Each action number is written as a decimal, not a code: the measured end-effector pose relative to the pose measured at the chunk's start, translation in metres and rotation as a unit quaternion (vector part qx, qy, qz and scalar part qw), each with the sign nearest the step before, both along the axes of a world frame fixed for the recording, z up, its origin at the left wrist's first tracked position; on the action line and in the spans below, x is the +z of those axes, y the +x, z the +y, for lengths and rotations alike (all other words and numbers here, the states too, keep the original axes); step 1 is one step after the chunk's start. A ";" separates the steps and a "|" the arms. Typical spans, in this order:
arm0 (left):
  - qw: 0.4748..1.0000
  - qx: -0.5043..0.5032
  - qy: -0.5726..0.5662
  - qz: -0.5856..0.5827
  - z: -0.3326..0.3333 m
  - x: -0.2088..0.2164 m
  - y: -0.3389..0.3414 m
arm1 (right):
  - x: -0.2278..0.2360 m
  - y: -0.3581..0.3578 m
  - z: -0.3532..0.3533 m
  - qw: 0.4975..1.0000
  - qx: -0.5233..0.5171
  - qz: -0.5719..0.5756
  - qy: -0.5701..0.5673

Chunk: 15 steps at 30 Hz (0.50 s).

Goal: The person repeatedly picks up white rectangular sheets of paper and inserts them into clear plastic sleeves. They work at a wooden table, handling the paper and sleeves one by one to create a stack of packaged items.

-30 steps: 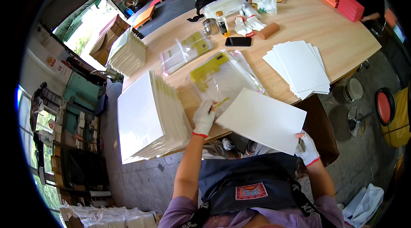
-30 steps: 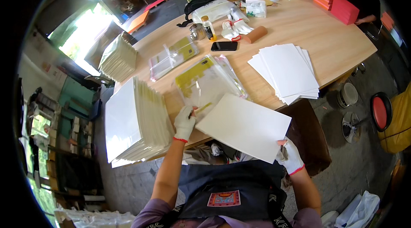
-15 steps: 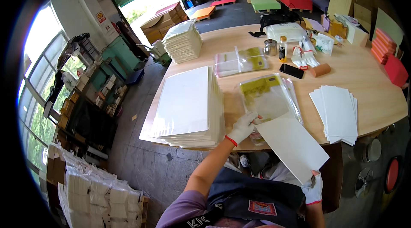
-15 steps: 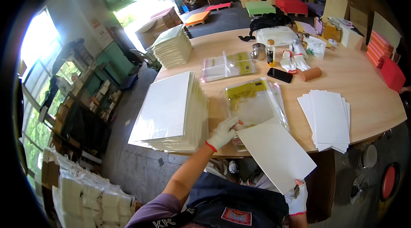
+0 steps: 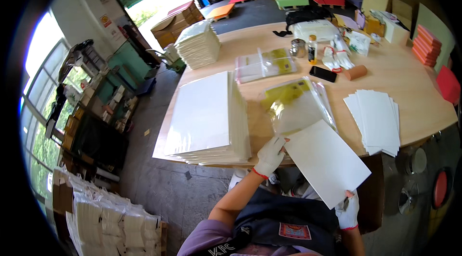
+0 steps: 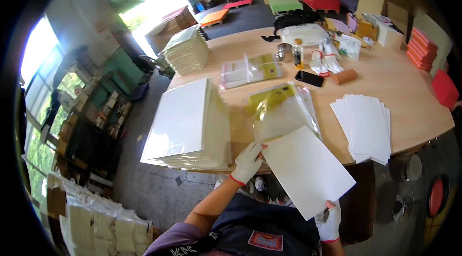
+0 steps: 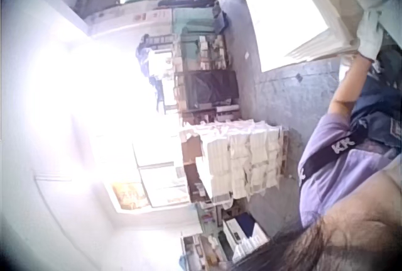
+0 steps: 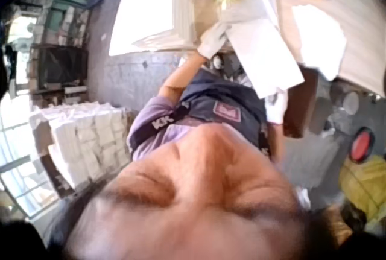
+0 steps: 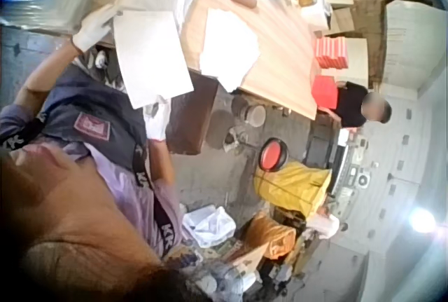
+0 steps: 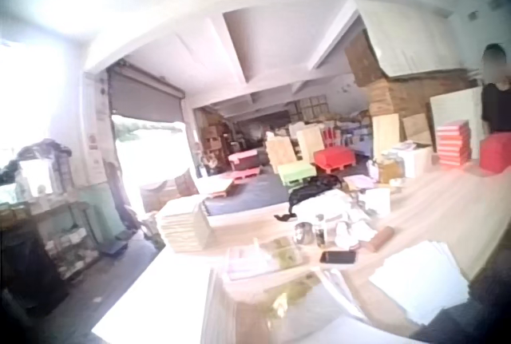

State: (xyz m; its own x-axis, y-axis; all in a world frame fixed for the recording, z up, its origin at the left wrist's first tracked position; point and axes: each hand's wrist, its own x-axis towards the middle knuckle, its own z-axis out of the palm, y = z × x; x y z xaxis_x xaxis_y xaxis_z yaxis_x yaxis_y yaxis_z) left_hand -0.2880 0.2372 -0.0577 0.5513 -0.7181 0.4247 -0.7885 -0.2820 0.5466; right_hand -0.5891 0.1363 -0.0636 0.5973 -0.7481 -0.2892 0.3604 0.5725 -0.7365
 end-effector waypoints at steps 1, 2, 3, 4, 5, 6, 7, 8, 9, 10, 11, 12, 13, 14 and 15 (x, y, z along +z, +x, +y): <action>1.000 -0.003 0.007 0.005 0.002 -0.004 -0.004 | -0.003 -0.001 0.001 1.000 0.012 0.001 0.011; 1.000 -0.010 0.014 0.012 0.001 -0.009 -0.011 | -0.004 0.003 0.004 1.000 0.004 0.002 0.031; 0.995 0.033 -0.074 0.052 -0.002 -0.016 -0.019 | 0.000 0.006 0.011 1.000 0.003 -0.011 0.027; 0.980 0.076 -0.160 0.095 -0.004 -0.026 -0.026 | 0.003 0.009 0.017 0.999 0.002 -0.024 0.025; 0.953 0.114 -0.242 0.144 -0.009 -0.042 -0.035 | 0.002 0.004 0.019 0.999 0.027 -0.041 0.020; 0.830 0.053 -0.360 0.423 -0.021 -0.037 -0.043 | 0.000 -0.002 0.020 0.997 0.051 -0.055 0.018; 0.752 0.077 -0.444 0.481 -0.037 -0.032 -0.062 | 0.000 -0.003 0.023 0.997 0.054 -0.052 0.026; 0.682 0.058 -0.471 0.556 -0.050 -0.027 -0.072 | 0.001 -0.007 0.027 0.996 0.057 -0.052 0.033; 0.626 0.025 -0.452 0.635 -0.057 -0.040 -0.074 | -0.001 -0.009 0.031 0.997 0.058 -0.030 0.038; 0.587 0.005 -0.426 0.689 -0.060 -0.053 -0.075 | -0.003 -0.011 0.036 0.997 0.063 -0.005 0.048; 0.552 -0.020 -0.390 0.737 -0.068 -0.068 -0.077 | -0.011 -0.016 0.036 0.996 0.076 -0.010 0.051; 0.532 -0.029 -0.366 0.763 -0.070 -0.078 -0.077 | -0.017 -0.019 0.037 0.993 0.097 -0.019 0.056; 0.529 -0.028 -0.345 0.775 -0.072 -0.089 -0.082 | 0.001 -0.016 0.039 0.993 0.089 0.006 0.072; 0.527 -0.024 -0.327 0.784 -0.071 -0.096 -0.084 | 0.002 -0.012 0.042 0.993 0.102 0.053 0.035; 0.530 -0.015 -0.312 0.788 -0.066 -0.101 -0.089 | 0.001 -0.009 0.043 0.988 0.118 0.103 0.001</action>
State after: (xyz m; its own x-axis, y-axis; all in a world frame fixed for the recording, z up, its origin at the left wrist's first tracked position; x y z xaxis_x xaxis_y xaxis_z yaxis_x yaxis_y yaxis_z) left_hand -0.3767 0.1711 -0.1590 0.5660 -0.7282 -0.3865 0.7883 0.3407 0.5124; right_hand -0.5978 0.1796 -0.0631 0.6826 -0.5944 -0.4251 0.0591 0.6248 -0.7786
